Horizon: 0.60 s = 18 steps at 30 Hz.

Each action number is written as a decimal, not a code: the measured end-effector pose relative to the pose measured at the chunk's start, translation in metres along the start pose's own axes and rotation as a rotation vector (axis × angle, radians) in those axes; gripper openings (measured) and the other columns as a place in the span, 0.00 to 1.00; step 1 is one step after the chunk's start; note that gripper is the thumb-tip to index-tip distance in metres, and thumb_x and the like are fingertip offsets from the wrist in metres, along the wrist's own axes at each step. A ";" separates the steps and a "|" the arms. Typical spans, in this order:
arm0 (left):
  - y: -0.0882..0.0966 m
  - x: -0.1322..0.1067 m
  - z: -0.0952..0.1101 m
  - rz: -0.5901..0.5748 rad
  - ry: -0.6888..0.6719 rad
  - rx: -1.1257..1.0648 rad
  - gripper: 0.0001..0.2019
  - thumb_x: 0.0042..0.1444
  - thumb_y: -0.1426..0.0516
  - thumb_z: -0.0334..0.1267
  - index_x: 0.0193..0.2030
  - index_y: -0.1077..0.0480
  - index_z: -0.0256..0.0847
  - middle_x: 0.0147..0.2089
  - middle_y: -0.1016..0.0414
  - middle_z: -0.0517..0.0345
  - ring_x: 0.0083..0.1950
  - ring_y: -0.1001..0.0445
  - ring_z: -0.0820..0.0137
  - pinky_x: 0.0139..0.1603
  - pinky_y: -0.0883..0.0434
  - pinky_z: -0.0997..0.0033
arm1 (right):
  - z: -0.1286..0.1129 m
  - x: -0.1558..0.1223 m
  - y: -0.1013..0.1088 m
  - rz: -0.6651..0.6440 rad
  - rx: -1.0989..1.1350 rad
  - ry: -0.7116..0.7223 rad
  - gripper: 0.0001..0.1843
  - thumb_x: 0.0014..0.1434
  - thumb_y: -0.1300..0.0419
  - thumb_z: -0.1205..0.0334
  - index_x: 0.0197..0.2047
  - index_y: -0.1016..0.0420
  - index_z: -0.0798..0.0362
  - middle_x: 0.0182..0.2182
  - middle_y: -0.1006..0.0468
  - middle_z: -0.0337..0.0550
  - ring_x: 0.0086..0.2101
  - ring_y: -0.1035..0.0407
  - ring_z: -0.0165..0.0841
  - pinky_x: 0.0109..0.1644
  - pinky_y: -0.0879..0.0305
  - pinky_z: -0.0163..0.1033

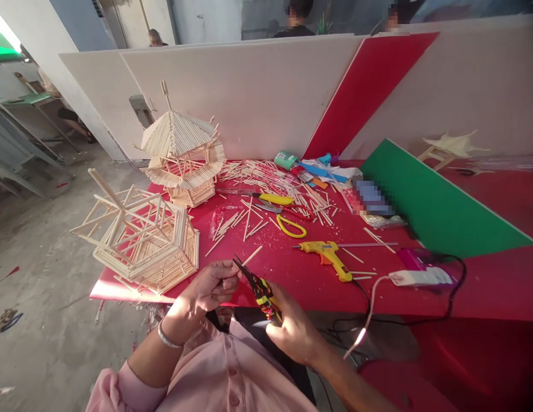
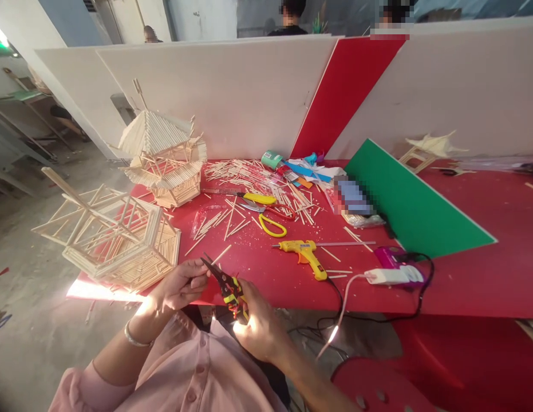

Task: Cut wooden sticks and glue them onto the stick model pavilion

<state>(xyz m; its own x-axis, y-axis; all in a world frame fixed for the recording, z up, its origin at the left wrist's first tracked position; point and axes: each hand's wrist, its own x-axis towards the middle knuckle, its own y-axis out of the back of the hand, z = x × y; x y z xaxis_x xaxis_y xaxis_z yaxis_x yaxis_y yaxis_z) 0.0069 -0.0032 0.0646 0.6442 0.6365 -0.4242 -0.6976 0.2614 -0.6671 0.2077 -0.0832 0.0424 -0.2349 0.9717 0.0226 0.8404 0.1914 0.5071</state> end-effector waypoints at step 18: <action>-0.002 0.007 -0.015 0.227 -0.366 0.238 0.19 0.48 0.35 0.51 0.26 0.30 0.35 0.14 0.44 0.69 0.13 0.53 0.83 0.15 0.58 0.79 | -0.010 0.008 0.026 -0.246 0.493 -0.308 0.24 0.33 0.48 0.69 0.38 0.29 0.51 0.30 0.28 0.37 0.31 0.34 0.31 0.35 0.34 0.35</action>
<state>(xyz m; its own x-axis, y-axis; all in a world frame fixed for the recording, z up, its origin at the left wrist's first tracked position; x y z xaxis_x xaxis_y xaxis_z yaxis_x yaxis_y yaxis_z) 0.0178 -0.0105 0.0540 0.3446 0.8987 -0.2712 -0.8876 0.2178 -0.4059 0.2225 -0.0717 0.0647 -0.3601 0.8726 -0.3301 0.9234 0.3839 0.0075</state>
